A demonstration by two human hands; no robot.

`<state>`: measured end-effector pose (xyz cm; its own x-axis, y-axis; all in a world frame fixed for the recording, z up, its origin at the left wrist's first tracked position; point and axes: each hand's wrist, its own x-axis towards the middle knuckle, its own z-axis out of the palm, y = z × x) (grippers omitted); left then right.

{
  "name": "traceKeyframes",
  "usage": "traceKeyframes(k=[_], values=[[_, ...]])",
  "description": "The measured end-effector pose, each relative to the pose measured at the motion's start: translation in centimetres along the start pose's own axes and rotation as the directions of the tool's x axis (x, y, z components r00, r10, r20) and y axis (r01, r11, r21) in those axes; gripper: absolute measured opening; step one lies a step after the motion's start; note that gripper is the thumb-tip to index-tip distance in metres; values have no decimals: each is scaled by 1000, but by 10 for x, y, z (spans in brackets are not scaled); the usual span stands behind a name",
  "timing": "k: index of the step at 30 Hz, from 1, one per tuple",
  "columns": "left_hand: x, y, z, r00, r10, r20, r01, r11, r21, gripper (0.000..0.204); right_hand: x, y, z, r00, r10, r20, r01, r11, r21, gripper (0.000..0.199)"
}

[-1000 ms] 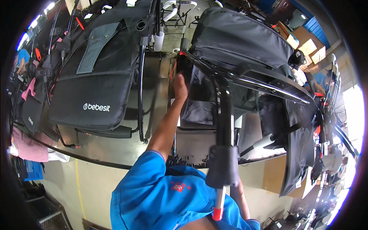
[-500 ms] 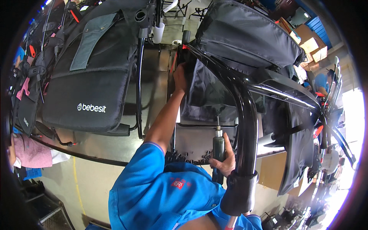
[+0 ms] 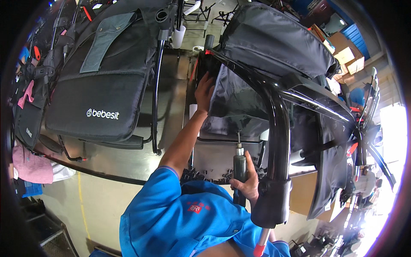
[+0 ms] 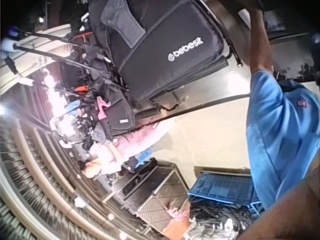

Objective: The person uses a cordless power screwdriver to fasten screws into the frame of a black baby stroller. They repeatedly pick up screws from a metal table, align the stroller parts, and drive the screws in. The person works on multiple stroller units in a workshop setting.

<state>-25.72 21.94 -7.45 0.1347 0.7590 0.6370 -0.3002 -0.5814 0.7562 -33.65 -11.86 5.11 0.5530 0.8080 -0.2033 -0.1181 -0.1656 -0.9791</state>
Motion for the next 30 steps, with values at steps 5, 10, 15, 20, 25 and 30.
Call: traceKeyframes(k=[5,10,15,20,25,30], values=[[23,-6,1,996,86,39,-91,985,145,25,5,-2,-2,1000,22,-7,-23,999,-45,113],[34,-9,4,989,-142,-39,144,988,53,28,10,2,-1,999,37,11,-36,999,-39,112],[32,-20,-9,1000,25,-10,-25,999,25,26,11,6,-1,998,66,23,-65,997,-33,112],[43,-30,-17,997,-29,70,32,998,-46,25,15,5,-3,992,122,14,-121,990,-70,113],[32,-18,-3,991,-134,-21,136,984,115,27,27,6,1,993,113,39,-108,988,-111,114],[6,-9,15,989,70,-129,-55,991,120,35,58,1,17,982,168,81,-143,956,-258,112]])
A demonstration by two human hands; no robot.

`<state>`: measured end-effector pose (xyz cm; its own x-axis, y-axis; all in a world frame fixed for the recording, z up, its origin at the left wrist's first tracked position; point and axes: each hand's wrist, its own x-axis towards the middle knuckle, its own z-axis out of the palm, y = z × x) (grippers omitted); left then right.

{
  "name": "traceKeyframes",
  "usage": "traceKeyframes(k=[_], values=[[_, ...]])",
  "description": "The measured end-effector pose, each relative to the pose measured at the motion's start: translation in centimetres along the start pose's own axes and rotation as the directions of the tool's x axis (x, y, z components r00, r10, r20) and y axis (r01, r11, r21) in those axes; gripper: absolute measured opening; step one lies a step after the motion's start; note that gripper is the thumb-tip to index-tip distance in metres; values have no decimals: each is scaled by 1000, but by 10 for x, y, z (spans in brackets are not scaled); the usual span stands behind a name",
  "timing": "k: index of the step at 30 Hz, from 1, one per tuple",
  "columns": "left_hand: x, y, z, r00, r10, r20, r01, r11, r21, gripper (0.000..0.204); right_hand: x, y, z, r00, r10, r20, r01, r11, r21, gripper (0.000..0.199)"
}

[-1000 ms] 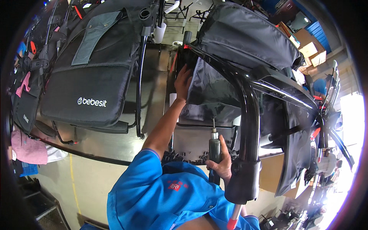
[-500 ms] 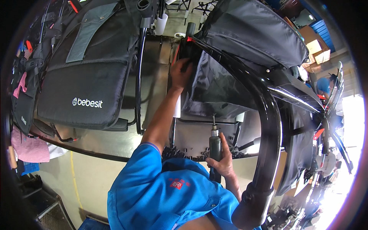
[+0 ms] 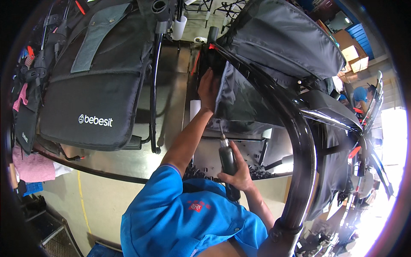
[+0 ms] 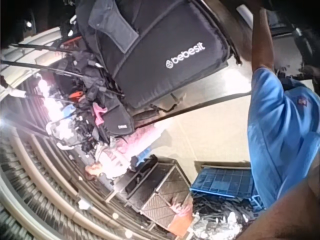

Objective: The person uses a cordless power screwdriver to fasten screws into the frame of a black baby stroller. They repeatedly pick up screws from a metal table, align the stroller parts, and drive the screws in. The person works on multiple stroller units in a workshop setting.

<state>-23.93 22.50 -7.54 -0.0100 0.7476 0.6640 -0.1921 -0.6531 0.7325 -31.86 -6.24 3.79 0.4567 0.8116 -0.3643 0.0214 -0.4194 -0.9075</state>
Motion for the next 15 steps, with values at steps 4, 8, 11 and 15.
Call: traceKeyframes(k=[4,8,11,15], values=[[3,-15,8,985,-172,25,173,955,-242,32,38,-21,18,989,-111,96,108,994,34,109],[7,-27,21,972,-235,20,229,918,-323,32,89,-33,42,967,-255,-17,255,956,146,109],[5,-31,31,980,-194,-41,178,952,-251,35,119,-37,48,956,-259,-139,277,952,127,107],[3,-38,40,978,-177,-111,144,957,-253,36,142,-37,47,933,-291,-212,323,937,135,111]])
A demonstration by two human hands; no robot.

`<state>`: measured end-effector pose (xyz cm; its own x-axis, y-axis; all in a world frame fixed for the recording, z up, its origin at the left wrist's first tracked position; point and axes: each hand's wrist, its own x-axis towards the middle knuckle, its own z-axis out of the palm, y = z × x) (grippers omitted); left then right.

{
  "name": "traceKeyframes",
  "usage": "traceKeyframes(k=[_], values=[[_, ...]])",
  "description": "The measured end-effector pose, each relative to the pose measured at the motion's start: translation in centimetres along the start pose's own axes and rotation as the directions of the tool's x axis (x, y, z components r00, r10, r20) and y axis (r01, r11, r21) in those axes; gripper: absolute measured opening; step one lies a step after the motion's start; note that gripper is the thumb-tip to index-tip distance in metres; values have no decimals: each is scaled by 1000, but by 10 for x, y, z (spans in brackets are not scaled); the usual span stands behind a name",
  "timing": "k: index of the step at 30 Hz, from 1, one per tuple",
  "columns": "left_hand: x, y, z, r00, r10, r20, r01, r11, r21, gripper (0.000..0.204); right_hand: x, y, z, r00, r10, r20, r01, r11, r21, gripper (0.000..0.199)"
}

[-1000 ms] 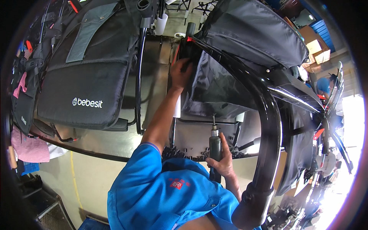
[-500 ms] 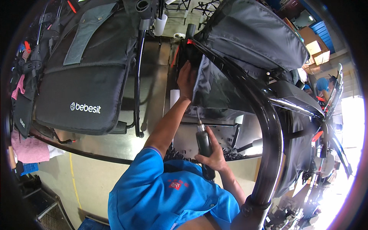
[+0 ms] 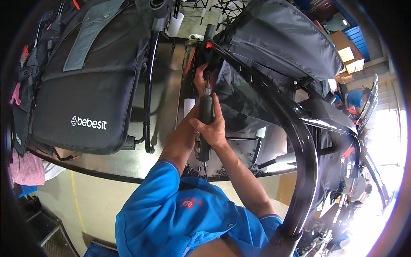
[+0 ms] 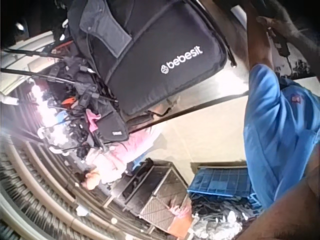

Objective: The person uses a cordless power screwdriver to fasten screws into the frame of a black baby stroller. They repeatedly pick up screws from a metal table, align the stroller parts, and drive the screws in. The person works on multiple stroller units in a workshop setting.

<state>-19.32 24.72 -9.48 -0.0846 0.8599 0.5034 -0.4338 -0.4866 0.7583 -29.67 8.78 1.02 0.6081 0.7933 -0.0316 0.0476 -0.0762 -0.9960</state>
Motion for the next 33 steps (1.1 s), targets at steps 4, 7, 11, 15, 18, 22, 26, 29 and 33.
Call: traceKeyframes(k=[4,7,11,15,18,22,26,29,33], values=[[0,-5,1,1000,-1,-10,0,998,-65,45,8,11,-1,997,-75,-3,75,994,-80,108],[-2,-5,-1,991,-135,24,137,983,-126,48,12,22,-2,988,-154,3,152,971,-184,104],[-5,-6,0,992,-121,23,124,970,-212,46,14,31,-6,997,-72,-21,67,981,-184,105],[-3,-10,1,999,-47,9,48,991,-127,42,18,32,-7,996,-79,-33,73,982,-172,105],[-1,-11,-1,1000,25,7,-24,995,-101,38,22,28,-5,996,-84,-39,74,974,-214,104],[0,-5,-7,978,208,22,-207,978,-35,34,24,12,-1,986,-163,-39,147,953,-264,103],[0,2,-1,966,258,-33,-258,966,6,31,21,-16,-2,975,223,13,-220,951,218,101],[0,-5,8,965,252,-70,-250,968,34,31,26,-31,-3,947,313,66,-315,875,368,94],[-7,-26,-2,965,258,-55,-249,960,131,29,31,-29,-4,896,432,104,-442,843,307,86]])
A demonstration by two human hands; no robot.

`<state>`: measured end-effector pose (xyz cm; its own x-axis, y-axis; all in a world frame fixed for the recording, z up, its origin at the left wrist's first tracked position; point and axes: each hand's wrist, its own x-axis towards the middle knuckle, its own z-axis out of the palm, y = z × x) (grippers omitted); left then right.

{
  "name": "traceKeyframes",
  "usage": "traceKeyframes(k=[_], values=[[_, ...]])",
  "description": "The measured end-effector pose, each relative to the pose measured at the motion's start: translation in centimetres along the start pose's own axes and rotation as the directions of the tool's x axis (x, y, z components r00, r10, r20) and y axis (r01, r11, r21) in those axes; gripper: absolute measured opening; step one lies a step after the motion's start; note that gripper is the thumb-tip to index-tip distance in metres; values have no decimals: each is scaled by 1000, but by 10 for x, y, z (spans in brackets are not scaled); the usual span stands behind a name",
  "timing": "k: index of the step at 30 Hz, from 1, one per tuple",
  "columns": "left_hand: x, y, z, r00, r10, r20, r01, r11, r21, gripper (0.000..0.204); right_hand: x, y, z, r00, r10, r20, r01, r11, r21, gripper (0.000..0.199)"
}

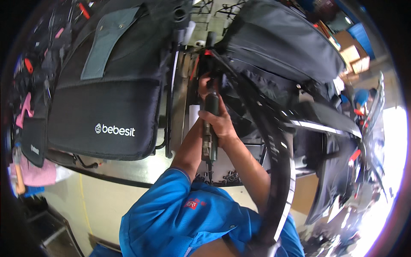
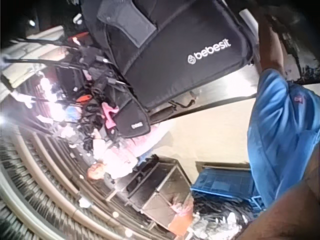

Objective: The person uses a cordless power screwdriver to fasten screws into the frame of a black baby stroller. They repeatedly pick up screws from a metal table, align the stroller parts, and drive the screws in. The person works on multiple stroller units in a workshop setting.

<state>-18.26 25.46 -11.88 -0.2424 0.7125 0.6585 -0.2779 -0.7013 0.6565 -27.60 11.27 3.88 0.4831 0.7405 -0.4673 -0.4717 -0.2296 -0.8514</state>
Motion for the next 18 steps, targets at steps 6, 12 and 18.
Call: traceKeyframes(k=[6,12,18], values=[[-10,28,-76,913,-281,296,376,861,-343,49,7,31,2,823,-547,152,530,642,-554,87],[-16,144,-107,919,-206,336,358,795,-491,60,-128,65,-61,785,-586,198,595,627,-503,103],[-120,279,-89,867,-164,471,144,986,80,54,-263,108,-152,877,-478,47,404,681,-611,98]])
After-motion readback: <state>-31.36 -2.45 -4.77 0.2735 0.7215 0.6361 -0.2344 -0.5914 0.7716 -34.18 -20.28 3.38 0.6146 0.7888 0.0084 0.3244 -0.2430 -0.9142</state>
